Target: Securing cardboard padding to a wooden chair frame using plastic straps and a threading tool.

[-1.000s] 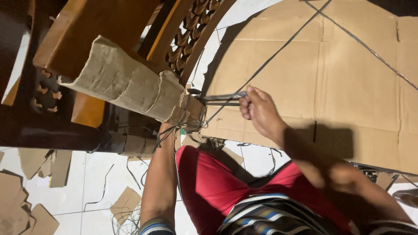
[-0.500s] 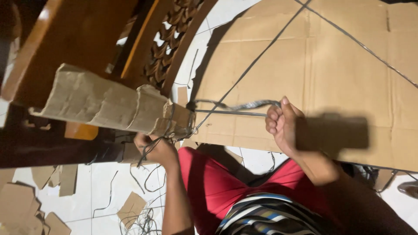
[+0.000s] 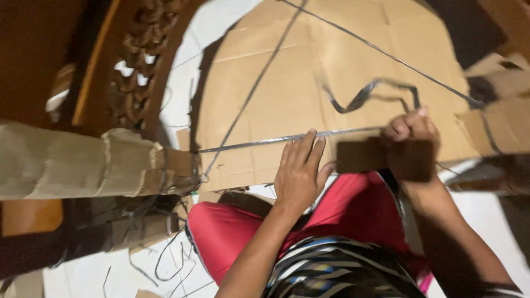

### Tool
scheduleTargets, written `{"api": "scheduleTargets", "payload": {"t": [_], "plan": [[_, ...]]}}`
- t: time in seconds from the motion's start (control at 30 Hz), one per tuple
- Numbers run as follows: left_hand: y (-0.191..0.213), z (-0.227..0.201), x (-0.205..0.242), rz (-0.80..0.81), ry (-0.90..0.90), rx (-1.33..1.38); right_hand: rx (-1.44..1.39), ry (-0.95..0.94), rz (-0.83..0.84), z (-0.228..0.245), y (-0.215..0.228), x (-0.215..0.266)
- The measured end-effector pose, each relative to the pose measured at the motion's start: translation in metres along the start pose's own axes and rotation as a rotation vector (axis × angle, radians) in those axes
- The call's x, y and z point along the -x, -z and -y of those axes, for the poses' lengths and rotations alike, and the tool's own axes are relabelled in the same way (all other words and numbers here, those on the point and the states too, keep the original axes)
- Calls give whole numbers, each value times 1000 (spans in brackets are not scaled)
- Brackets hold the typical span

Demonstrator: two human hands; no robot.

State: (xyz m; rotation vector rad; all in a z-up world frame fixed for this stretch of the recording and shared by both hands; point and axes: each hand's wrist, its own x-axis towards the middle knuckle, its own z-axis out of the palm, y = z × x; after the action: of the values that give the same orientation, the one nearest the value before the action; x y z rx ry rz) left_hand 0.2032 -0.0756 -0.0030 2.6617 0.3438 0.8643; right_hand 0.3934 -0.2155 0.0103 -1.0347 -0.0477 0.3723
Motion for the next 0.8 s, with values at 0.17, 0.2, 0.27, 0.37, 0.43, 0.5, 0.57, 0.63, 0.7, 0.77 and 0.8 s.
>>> {"api": "scheduleTargets", "payload": {"t": [0.17, 0.2, 0.27, 0.37, 0.43, 0.5, 0.57, 0.63, 0.7, 0.77, 0.8], "plan": [[-8, -11, -18, -133, -26, 102, -90, -53, -91, -32, 16, -29], [-8, -10, -19, -127, -51, 122, -94, -29, -114, -22, 6, -20], [-9, -11, -18, -54, 35, 23, -59, -17, -133, -4, -14, -3], [-20, -12, -19, -14, 36, -116, -80, 36, -96, -6, -8, -4], [-26, -19, -25, -3, 5, -156, -111, 36, -105, -10, -4, -5], [-34, -26, -34, -2, -21, -195, -136, 37, -106, -9, -3, -5], [-43, -30, -47, 5, -37, -91, -157, 14, -96, -5, -5, -4], [-59, -35, -57, -24, -34, -41, -144, 22, -89, -3, -6, -4], [-71, -38, -68, -54, -24, 5, -130, 25, -76, 0, -7, -3], [-78, -40, -79, -6, -13, 68, -98, 3, -94, 5, -9, -1], [-82, -37, -86, -10, -11, 66, -97, 3, -89, 1, -4, -6]]}}
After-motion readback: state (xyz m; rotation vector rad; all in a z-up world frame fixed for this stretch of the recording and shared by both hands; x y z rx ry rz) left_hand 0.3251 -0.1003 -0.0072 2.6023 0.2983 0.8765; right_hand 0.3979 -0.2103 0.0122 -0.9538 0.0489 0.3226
